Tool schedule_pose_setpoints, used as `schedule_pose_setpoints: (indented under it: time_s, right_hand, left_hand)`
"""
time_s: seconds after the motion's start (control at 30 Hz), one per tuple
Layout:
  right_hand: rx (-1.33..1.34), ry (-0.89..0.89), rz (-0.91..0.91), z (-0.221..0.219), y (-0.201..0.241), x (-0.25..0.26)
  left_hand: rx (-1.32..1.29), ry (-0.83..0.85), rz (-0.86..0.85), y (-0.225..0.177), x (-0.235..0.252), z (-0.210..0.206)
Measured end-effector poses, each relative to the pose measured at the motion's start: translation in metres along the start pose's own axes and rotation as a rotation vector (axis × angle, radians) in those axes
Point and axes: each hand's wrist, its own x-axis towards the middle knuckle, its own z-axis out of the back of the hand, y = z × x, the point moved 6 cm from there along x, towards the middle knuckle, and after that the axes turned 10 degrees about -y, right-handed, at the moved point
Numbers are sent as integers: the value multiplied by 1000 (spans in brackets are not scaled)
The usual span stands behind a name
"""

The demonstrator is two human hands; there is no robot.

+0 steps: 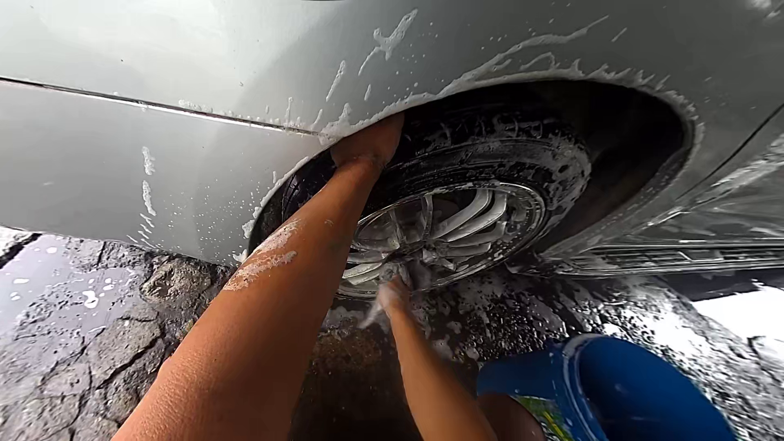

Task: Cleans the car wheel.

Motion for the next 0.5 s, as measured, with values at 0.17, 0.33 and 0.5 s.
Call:
schedule_pose_setpoints:
  time_s: [0.17, 0.33, 0.5]
  right_hand:
    - [134, -5, -33, 32, 10, -13]
    - [374, -69, -156, 41, -9, 25]
    - [384, 71, -51, 51, -7, 2]
  left_hand:
    - [-11, 31, 5, 0, 0, 1]
    - [-14, 32, -1, 0, 2, 0]
    - [-25, 11, -9, -2, 0, 1]
